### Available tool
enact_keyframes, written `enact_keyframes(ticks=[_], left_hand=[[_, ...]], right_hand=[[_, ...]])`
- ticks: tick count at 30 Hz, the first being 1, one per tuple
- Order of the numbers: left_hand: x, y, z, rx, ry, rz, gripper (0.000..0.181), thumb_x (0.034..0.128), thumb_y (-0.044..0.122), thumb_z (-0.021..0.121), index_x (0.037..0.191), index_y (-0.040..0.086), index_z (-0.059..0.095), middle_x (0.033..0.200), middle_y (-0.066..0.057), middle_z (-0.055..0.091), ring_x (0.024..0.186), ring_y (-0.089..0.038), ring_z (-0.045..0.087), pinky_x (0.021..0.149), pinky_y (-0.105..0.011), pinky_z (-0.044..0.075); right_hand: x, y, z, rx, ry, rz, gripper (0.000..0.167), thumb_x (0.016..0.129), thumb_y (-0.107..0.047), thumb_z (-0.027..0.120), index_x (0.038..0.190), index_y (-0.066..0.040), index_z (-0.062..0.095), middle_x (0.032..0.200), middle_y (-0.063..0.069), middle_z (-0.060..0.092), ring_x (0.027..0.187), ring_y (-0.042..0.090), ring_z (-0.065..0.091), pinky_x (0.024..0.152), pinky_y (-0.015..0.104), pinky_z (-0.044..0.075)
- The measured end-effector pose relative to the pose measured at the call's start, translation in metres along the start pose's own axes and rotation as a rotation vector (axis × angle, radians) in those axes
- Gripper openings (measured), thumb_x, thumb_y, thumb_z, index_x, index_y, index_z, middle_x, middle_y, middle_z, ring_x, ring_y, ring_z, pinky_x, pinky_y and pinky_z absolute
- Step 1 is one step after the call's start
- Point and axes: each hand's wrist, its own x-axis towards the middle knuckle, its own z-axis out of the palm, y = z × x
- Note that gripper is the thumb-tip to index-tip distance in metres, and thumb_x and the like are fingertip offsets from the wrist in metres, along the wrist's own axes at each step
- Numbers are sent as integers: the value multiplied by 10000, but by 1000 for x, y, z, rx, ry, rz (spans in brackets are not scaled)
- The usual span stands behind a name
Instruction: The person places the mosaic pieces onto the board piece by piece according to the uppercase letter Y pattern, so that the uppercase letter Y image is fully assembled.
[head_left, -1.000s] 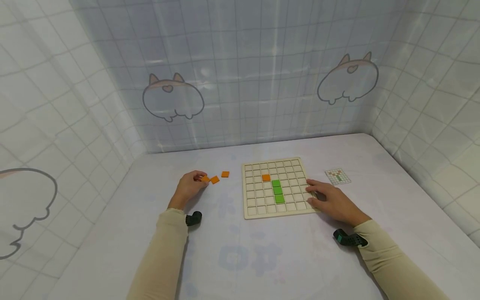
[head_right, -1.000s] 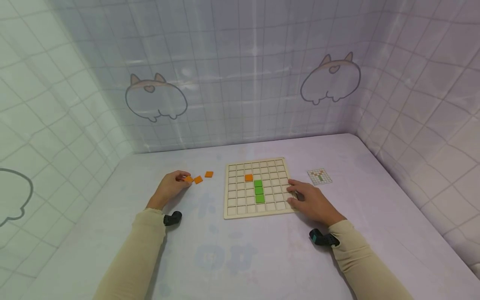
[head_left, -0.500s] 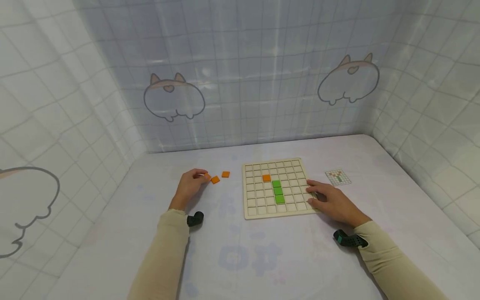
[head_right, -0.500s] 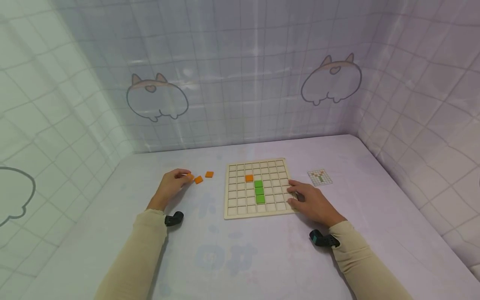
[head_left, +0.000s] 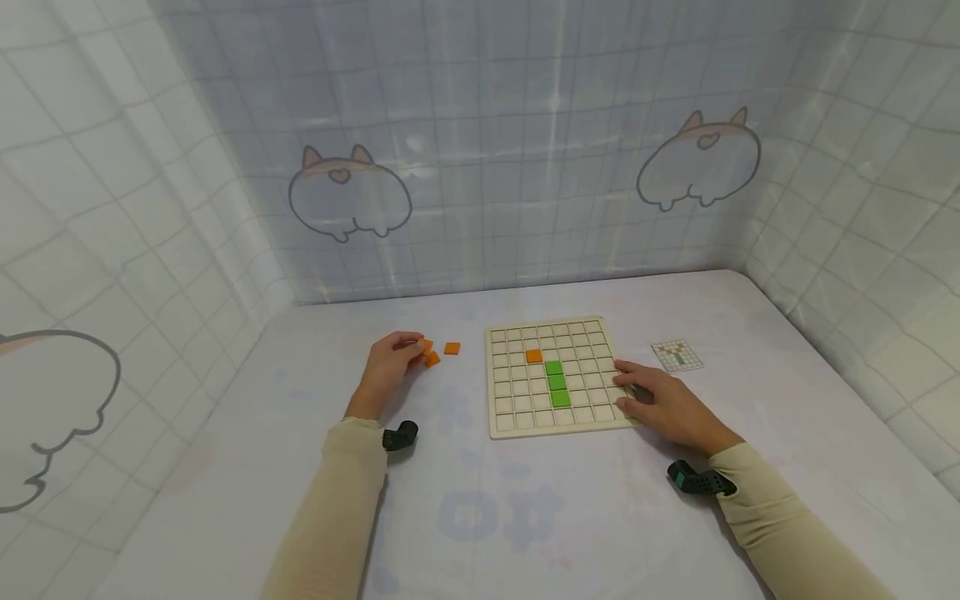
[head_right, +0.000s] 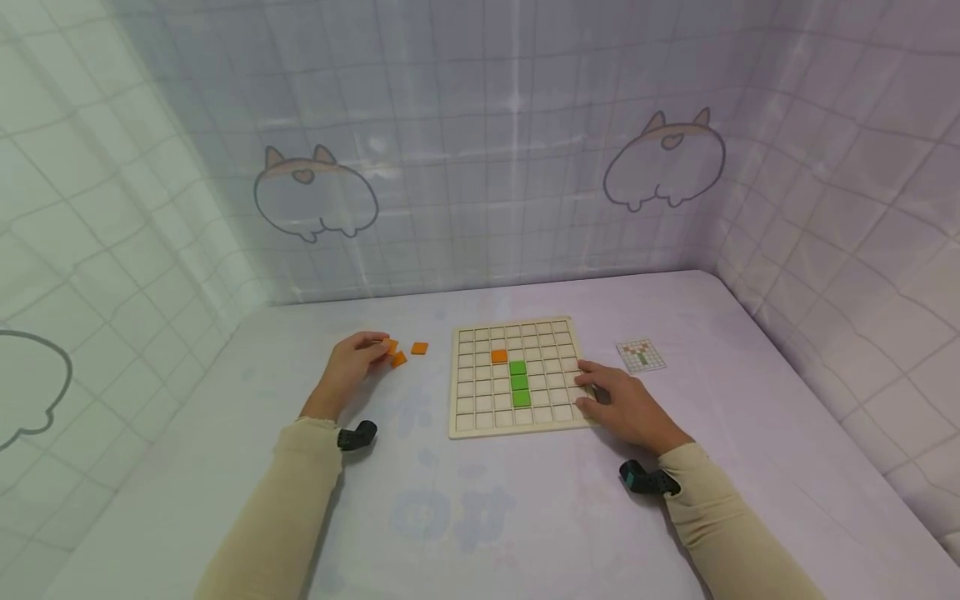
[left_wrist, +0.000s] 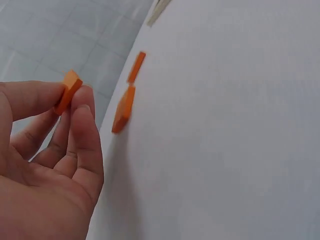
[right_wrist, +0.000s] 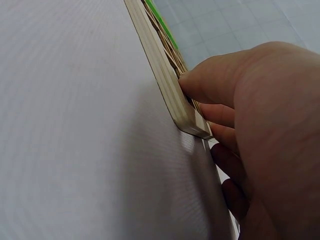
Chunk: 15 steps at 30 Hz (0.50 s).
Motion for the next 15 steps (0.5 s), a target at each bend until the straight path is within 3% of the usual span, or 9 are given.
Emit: enact_keyframes(ticks=[6, 10, 15], left_hand=[[1, 8, 11, -114, -19, -9, 337, 1003, 116, 615, 1317, -2, 586, 1188, -157, 632, 941, -191, 660, 883, -307, 546], [-1, 13, 20, -160, -31, -8, 377, 1005, 82, 593, 1364, -20, 547, 1153, -167, 626, 928, -216, 669, 876, -333, 557], [-3, 17, 32, -175, -35, -9, 356, 1008, 97, 603, 1347, -5, 577, 1157, -159, 624, 948, -246, 659, 817, -281, 561]], right_hand=[[0, 1, 1, -13, 6, -2, 409, 986, -284, 663, 1328, -63, 632, 1540, 110, 433, 1421, 374, 356, 1115, 571, 292], [0, 3, 1, -14, 0, 4, 421, 988, -300, 660, 1337, -67, 626, 1549, 105, 421, 1426, 375, 347, 1116, 573, 287], [2, 6, 3, -18, -8, 21, 445, 992, -312, 652, 1367, -77, 608, 1565, 75, 400, 1438, 355, 333, 1125, 561, 284]])
